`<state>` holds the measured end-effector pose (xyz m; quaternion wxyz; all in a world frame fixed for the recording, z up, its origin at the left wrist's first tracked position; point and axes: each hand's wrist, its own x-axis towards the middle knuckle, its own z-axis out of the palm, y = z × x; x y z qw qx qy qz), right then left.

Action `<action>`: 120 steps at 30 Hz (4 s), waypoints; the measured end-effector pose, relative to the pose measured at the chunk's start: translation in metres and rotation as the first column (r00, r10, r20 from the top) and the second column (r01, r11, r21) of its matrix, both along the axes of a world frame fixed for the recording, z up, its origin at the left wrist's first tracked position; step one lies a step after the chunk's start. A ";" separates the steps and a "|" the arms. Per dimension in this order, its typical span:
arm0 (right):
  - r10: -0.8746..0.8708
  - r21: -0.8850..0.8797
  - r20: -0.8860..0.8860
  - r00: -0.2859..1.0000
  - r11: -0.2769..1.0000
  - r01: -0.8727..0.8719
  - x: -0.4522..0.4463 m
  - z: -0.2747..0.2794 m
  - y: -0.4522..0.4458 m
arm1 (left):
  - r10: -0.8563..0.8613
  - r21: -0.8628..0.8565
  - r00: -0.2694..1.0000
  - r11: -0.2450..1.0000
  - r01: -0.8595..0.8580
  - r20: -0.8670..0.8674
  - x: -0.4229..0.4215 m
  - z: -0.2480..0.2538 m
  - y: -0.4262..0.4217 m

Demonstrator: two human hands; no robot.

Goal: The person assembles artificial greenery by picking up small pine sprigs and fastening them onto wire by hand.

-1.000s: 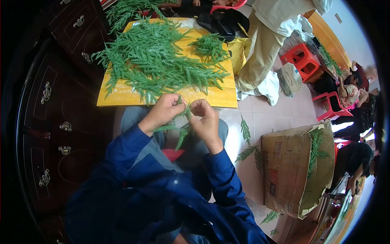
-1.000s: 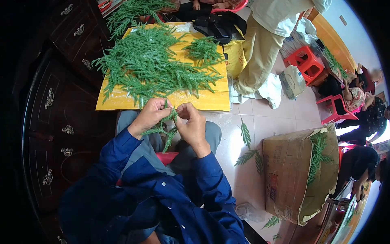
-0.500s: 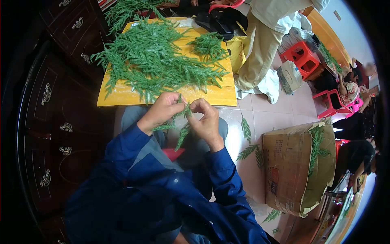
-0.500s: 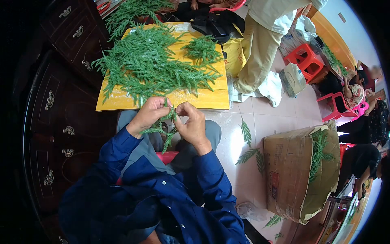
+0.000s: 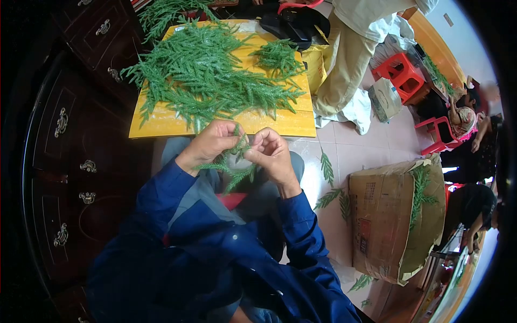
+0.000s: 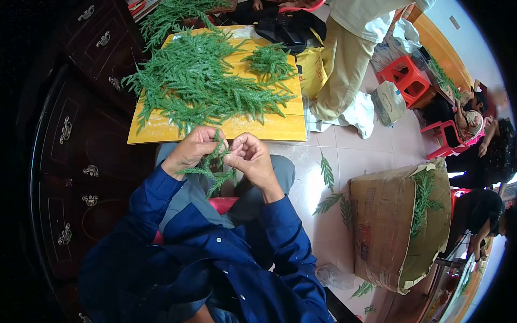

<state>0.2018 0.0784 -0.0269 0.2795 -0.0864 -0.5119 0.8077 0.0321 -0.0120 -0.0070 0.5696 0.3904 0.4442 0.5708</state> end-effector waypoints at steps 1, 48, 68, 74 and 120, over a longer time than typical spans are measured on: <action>0.035 -0.055 -0.045 0.998 0.998 -0.038 -0.001 -0.001 -0.001 | -0.009 0.009 0.999 1.000 0.008 0.031 0.002 0.003 -0.001; -0.435 0.505 0.243 0.867 0.820 0.269 -0.004 0.001 0.000 | 0.195 0.072 0.925 0.981 -0.181 -0.326 -0.003 -0.006 0.012; -0.245 0.237 0.277 0.929 0.955 0.181 -0.002 -0.005 0.007 | 0.205 0.131 0.855 0.978 -0.161 -0.476 -0.001 -0.004 0.012; -0.375 0.412 0.331 0.866 0.883 0.225 -0.002 -0.007 0.004 | 0.220 0.118 0.859 0.975 -0.186 -0.462 -0.002 -0.020 0.014; 0.096 0.412 0.274 0.957 0.888 -0.207 0.007 0.011 0.002 | -0.380 -0.125 0.872 0.892 0.433 0.308 -0.026 -0.029 -0.005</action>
